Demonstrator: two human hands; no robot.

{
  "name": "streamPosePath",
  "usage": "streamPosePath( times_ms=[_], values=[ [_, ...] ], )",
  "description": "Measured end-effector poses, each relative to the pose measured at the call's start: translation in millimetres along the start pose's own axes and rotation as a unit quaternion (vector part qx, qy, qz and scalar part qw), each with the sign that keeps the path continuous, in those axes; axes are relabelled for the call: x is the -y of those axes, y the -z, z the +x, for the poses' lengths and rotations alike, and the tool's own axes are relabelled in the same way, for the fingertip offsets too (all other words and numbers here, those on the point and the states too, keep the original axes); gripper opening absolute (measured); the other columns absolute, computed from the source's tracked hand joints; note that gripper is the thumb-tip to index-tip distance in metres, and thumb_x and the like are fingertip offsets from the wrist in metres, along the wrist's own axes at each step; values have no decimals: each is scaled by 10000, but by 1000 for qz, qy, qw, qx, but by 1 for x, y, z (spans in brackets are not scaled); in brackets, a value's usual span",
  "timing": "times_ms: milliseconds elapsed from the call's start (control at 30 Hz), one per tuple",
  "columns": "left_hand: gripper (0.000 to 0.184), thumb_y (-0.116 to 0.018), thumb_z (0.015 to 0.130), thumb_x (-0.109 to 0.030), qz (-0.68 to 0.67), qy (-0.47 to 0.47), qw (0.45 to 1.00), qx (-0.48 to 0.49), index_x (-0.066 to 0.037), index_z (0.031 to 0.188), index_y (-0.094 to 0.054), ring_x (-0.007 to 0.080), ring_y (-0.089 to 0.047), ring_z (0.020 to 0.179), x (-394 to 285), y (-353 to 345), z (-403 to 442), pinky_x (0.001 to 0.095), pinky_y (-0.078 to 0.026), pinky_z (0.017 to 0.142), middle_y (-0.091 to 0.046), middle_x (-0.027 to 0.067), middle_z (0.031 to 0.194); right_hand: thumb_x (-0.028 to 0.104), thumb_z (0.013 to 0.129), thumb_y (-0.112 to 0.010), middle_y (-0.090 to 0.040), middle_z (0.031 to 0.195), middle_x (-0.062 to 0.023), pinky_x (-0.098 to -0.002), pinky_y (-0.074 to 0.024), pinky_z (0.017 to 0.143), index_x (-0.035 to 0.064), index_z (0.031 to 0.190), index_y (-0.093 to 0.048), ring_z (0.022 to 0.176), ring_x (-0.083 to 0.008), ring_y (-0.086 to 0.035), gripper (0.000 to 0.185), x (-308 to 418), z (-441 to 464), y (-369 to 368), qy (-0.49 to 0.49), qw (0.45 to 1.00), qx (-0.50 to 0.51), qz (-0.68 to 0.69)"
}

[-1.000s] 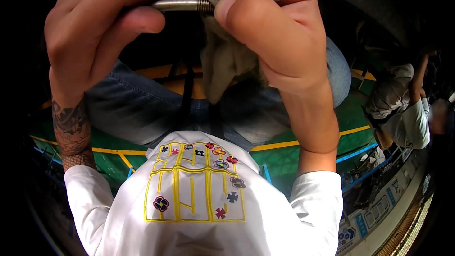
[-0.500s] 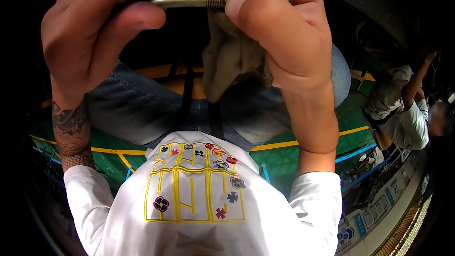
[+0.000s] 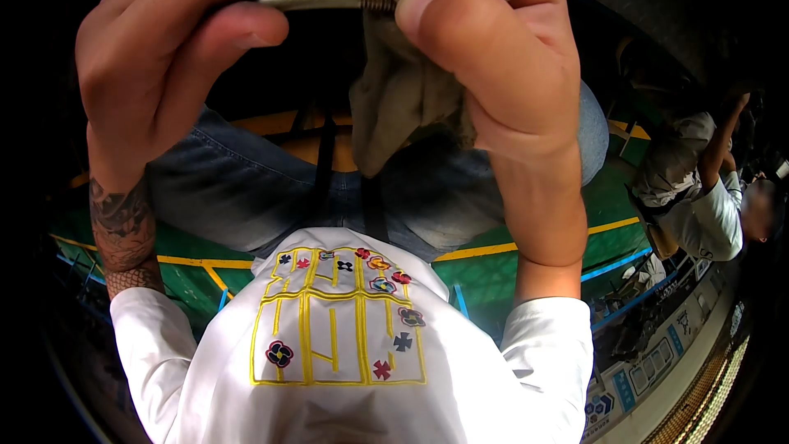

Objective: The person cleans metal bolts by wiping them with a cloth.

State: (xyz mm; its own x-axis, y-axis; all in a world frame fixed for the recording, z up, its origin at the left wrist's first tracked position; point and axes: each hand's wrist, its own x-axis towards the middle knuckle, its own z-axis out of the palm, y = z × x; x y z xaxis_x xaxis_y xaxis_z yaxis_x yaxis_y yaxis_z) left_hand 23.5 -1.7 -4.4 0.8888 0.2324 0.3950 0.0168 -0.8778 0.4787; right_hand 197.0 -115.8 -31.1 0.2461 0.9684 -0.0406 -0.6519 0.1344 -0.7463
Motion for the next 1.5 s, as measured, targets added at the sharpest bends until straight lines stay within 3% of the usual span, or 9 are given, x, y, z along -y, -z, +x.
streamPosePath(
  times_ms=[467,933,1100,1500],
  values=[
    [255,-712,761,-154,6,6,1000,8,31,904,-610,210,-555,568,-3,4,-5,286,-413,509,-583,95,694,27,572,-618,-579,1052,-171,-384,-511,871,-2,1212,-417,958,-275,-608,672,3,-3,-2,-21,999,-25,-30],
    [242,-709,767,-140,1,6,1000,2,31,907,-611,209,-560,572,-4,2,-1,284,-416,513,-586,97,697,12,565,-611,-574,1082,-174,-392,-509,880,-9,1251,-399,983,-284,-604,719,5,2,-15,-57,990,-115,-56],
    [238,-708,769,-135,1,6,1000,-2,31,908,-611,209,-561,574,-4,-1,-1,283,-418,514,-587,97,698,3,567,-591,-582,1066,-174,-395,-514,877,-12,1218,-417,973,-282,-611,674,-2,-1,0,-10,1000,2,8],
    [226,-706,774,-123,4,7,1000,1,31,910,-611,208,-565,577,-5,0,0,281,-421,518,-589,98,700,18,595,-594,-591,1056,-159,-364,-510,871,-7,1181,-432,963,-253,-612,608,5,0,-11,-65,991,-84,-75]
  ],
)
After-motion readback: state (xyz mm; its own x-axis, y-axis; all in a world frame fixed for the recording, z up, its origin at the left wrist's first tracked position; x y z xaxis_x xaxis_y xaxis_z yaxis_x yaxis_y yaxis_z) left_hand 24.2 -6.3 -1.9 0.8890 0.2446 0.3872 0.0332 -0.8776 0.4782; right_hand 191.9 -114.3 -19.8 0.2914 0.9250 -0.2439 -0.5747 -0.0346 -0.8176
